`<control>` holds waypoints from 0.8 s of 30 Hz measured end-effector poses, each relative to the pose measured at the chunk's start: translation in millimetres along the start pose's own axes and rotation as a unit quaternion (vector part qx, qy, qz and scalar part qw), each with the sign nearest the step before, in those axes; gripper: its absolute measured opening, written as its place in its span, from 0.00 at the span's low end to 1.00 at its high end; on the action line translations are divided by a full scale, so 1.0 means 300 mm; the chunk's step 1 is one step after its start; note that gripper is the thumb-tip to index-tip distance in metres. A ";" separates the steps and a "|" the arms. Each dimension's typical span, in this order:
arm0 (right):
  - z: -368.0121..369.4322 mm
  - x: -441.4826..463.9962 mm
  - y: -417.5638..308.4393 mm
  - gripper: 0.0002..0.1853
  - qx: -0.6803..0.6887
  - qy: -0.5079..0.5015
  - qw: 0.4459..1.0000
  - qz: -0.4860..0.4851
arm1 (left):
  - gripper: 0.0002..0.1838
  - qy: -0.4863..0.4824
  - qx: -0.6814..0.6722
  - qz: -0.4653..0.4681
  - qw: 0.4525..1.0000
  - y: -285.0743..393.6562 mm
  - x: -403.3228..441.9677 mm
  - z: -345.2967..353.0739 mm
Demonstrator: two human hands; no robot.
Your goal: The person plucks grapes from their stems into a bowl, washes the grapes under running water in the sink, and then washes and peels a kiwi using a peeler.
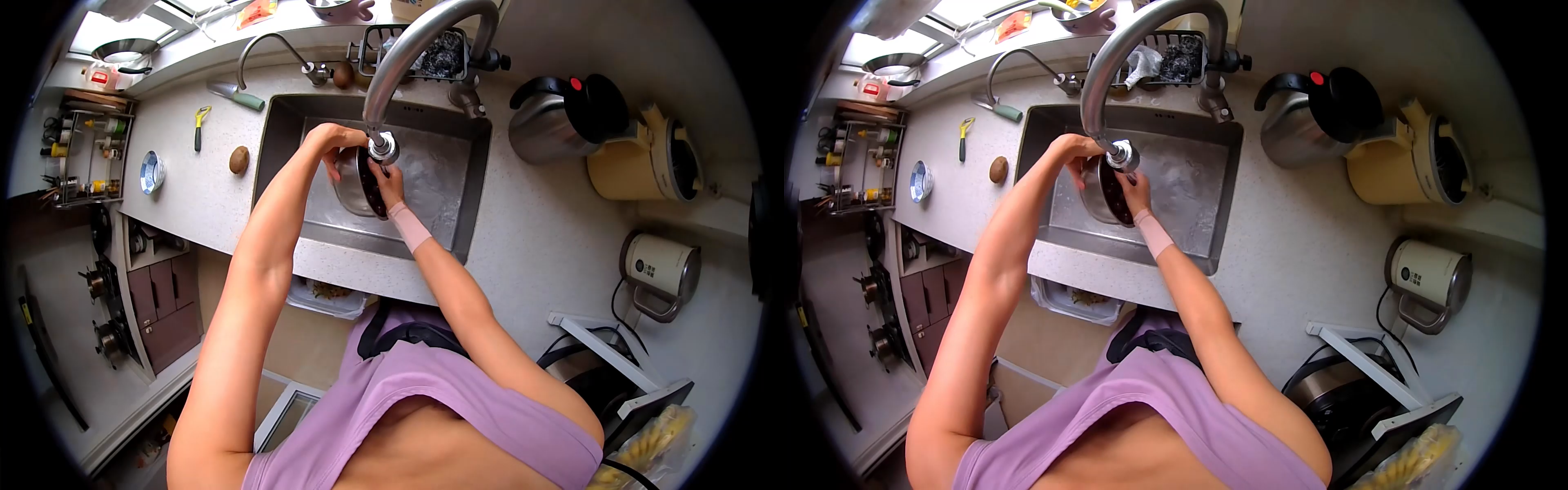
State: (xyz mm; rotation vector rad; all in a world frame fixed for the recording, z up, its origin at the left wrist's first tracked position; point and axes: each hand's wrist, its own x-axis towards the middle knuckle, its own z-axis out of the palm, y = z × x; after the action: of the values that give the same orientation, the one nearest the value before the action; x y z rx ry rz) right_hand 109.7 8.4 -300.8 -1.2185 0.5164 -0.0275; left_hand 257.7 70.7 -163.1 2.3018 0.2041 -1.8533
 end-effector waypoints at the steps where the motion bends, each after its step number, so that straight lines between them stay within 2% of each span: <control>1: -0.021 0.008 0.008 0.20 -0.021 0.013 0.998 -0.062 | 0.38 0.000 -0.002 0.001 1.000 -0.019 0.003 0.005; 2: -0.046 0.017 0.015 0.19 -0.043 0.027 0.991 -0.124 | 0.37 -0.044 -0.044 0.059 0.996 -0.052 0.007 0.016; 3: -0.073 0.021 -0.002 0.19 -0.046 0.028 0.991 -0.124 | 0.36 -0.089 -0.086 0.118 0.985 -0.086 0.015 0.033; 4: -0.101 0.015 -0.040 0.19 -0.209 0.036 0.956 -0.202 | 0.34 -0.085 -0.130 0.185 0.970 -0.120 0.010 0.072; 5: -0.120 0.009 -0.076 0.20 -0.366 0.042 0.889 -0.273 | 0.31 -0.072 -0.181 0.212 0.958 -0.143 0.043 0.117; 7: -0.137 -0.023 -0.154 0.19 -0.390 0.027 0.891 -0.231 | 0.28 -0.044 -0.300 0.283 0.910 -0.175 0.089 0.215; 8: -0.149 -0.027 -0.175 0.18 -0.477 -0.012 0.829 -0.292 | 0.27 -0.017 -0.340 0.298 0.892 -0.179 0.096 0.260; 9: -0.161 -0.033 -0.195 0.17 -0.556 -0.053 0.753 -0.348 | 0.28 -0.037 -0.382 0.302 0.873 -0.201 0.187 0.289; 11: -0.161 -0.055 -0.234 0.13 -0.570 -0.153 0.723 -0.358 | 0.34 -0.068 -0.436 0.343 0.830 -0.220 0.301 0.349; 12: -0.175 -0.063 -0.247 0.12 -0.555 -0.226 0.729 -0.331 | 0.34 -0.073 -0.439 0.345 0.827 -0.207 0.292 0.371; 13: -0.192 -0.067 -0.264 0.13 -0.536 -0.296 0.730 -0.304 | 0.30 -0.057 -0.480 0.358 0.799 -0.190 0.270 0.395; 14: -0.210 -0.082 -0.278 0.13 -0.540 -0.298 0.727 -0.302 | 0.26 -0.042 -0.521 0.369 0.769 -0.177 0.248 0.409; 16: -0.250 -0.112 -0.296 0.14 -0.445 -0.200 0.796 -0.358 | 0.26 -0.048 -0.540 0.383 0.748 -0.173 0.243 0.418; 17: -0.273 -0.117 -0.307 0.14 -0.447 -0.204 0.794 -0.357 | 0.26 -0.051 -0.556 0.396 0.729 -0.174 0.239 0.423; 19: -0.327 -0.120 -0.307 0.14 -0.263 -0.067 0.938 -0.217 | 0.29 -0.035 -0.573 0.399 0.715 -0.185 0.257 0.428; 20: -0.344 -0.102 -0.289 0.13 -0.065 -0.028 0.993 -0.093 | 0.32 -0.028 -0.573 0.399 0.715 -0.202 0.276 0.424; 21: -0.353 -0.100 -0.296 0.15 0.162 0.027 0.986 0.004 | 0.36 -0.023 -0.573 0.396 0.717 -0.218 0.280 0.427; 23: -0.394 -0.081 -0.289 0.17 0.422 -0.001 0.901 0.099 | 0.36 -0.036 -0.585 0.401 0.704 -0.250 0.290 0.423; 24: -0.401 -0.076 -0.282 0.17 0.423 0.002 0.901 0.100 | 0.36 -0.036 -0.588 0.397 0.704 -0.261 0.284 0.424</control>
State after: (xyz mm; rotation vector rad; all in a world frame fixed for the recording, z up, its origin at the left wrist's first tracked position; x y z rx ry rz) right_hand 63.5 -122.0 -246.0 -0.3090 0.5467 -0.0719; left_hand 137.7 118.1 -276.8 1.0780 0.2260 -0.8468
